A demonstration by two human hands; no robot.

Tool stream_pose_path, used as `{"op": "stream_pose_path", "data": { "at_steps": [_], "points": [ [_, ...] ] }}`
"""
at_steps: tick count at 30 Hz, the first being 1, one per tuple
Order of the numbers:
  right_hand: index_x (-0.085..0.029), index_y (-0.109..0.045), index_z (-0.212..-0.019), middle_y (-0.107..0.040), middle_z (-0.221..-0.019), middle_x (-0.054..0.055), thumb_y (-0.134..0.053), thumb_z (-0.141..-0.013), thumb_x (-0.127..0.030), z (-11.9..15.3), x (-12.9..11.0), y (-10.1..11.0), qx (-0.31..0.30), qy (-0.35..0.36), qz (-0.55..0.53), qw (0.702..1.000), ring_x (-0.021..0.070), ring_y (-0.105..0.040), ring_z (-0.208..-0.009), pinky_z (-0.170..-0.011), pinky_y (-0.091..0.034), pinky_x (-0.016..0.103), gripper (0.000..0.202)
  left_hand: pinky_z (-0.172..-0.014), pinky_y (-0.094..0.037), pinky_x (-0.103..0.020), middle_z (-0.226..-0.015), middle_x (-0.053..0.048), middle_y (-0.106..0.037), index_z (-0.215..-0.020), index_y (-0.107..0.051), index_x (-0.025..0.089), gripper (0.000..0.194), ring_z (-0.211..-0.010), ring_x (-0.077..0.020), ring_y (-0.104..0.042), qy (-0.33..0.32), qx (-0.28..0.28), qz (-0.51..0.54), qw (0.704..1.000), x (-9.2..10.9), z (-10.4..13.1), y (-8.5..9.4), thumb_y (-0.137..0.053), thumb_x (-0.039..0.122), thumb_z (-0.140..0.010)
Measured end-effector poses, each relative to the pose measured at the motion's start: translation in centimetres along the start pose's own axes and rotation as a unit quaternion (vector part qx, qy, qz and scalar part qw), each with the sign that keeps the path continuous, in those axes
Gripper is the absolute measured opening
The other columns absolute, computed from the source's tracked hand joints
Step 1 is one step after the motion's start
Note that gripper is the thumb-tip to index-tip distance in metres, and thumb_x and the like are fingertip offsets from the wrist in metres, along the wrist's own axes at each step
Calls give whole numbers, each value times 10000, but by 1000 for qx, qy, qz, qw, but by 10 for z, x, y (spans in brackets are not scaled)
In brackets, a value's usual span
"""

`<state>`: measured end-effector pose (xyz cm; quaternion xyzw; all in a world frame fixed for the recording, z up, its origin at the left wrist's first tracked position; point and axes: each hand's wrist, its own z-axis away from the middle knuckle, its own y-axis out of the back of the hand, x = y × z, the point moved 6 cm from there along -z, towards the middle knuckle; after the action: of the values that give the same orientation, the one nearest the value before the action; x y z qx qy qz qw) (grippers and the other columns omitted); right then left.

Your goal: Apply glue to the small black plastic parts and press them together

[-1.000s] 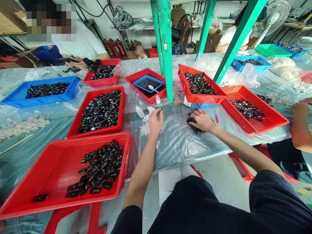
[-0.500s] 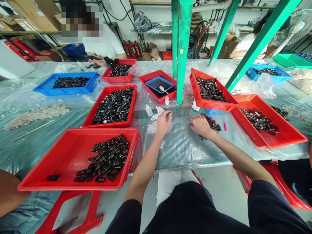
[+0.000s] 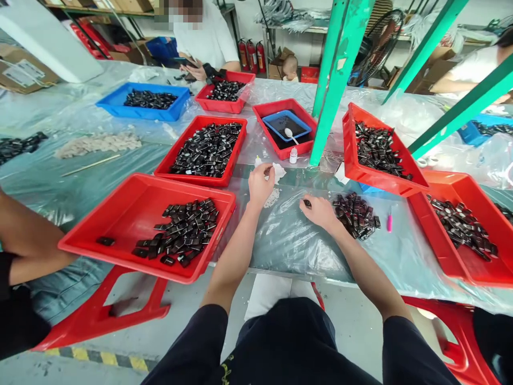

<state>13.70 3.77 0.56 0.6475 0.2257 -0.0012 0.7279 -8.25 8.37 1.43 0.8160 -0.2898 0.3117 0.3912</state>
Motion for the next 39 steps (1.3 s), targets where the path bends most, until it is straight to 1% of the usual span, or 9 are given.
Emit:
{"op": "stream_pose_path", "data": {
  "at_steps": [6, 12, 16, 20, 24, 28, 34, 36, 39],
  "points": [
    [-222, -620, -741, -684, -692, 43, -481, -980, -379, 8, 5, -1, 7, 5, -20, 1000, 198, -610, -681, -618, -226, 295, 318, -1062, -467, -432, -1136, -108, -718, -1171, -651, 202, 277, -1101, -263, -664, 49, 141, -32, 988, -27, -4, 21, -618, 245, -899],
    [-220, -570, -698, -620, -651, 34, -502, -961, -374, 6, 9, -1, 11, -7, -31, 999, 177, -524, -635, -609, -200, 292, 312, -1138, -419, -544, -1313, -167, -683, -1335, -605, 200, 524, -1311, -371, -588, 118, 23, -100, 988, -55, -5, 1, -710, 245, -824],
    [-219, -511, -658, -566, -615, 23, -504, -950, -373, 7, 8, -3, 12, -4, -37, 999, 167, -461, -602, -602, -198, 291, 330, -1138, -418, -559, -1294, -157, -711, -1321, -628, 214, 500, -1295, -366, -609, 143, 7, -106, 984, -70, -10, -1, -719, 266, -832],
    [-220, -489, -648, -533, -590, 16, -493, -954, -368, 7, 7, -5, 6, 1, -40, 999, 164, -433, -582, -597, -212, 287, 339, -1111, -440, -540, -1188, -125, -759, -1136, -696, 222, 338, -1209, -347, -658, 137, 8, -87, 987, -73, -15, 0, -757, 267, -808],
    [-218, -520, -649, -577, -616, 29, -503, -950, -386, 7, 10, -5, 9, -9, -23, 1000, 173, -483, -613, -600, -216, 292, 345, -1052, -484, -477, -1127, -127, -770, -1070, -660, 196, 307, -1127, -316, -700, 119, 61, -46, 990, -59, -13, 8, -780, 278, -800],
    [-217, -571, -658, -642, -662, 49, -512, -951, -409, 5, 11, -7, 3, -25, -4, 1000, 188, -536, -651, -605, -215, 301, 355, -1004, -509, -409, -1115, -93, -774, -1116, -630, 205, 319, -1101, -266, -714, 55, 83, 29, 995, -24, -4, 7, -751, 340, -854],
    [-216, -612, -673, -696, -709, 63, -507, -973, -413, 1, 11, -10, 16, -29, -8, 999, 204, -595, -693, -620, -226, 308, 375, -875, -534, -347, -1100, -78, -784, -1134, -699, 226, 340, -1022, -224, -727, 61, 18, 165, 984, 13, 13, -20, -747, 428, -864],
    [-218, -603, -665, -694, -705, 63, -517, -978, -434, -1, 11, -10, 21, -29, -14, 999, 213, -614, -708, -626, -232, 310, 391, -807, -533, -328, -1048, -68, -782, -1075, -722, 222, 327, -954, -212, -728, 89, -8, 241, 966, 16, 16, -27, -765, 447, -841],
    [-226, -619, -738, -695, -728, 54, -588, -950, -525, -1, 13, -6, 33, -22, -53, 998, 227, -639, -738, -639, -275, 299, 368, -699, -506, -305, -884, -49, -741, -913, -724, 204, 320, -791, -189, -703, 155, -67, 358, 918, 16, 19, -37, -770, 507, -818]
  ]
}}
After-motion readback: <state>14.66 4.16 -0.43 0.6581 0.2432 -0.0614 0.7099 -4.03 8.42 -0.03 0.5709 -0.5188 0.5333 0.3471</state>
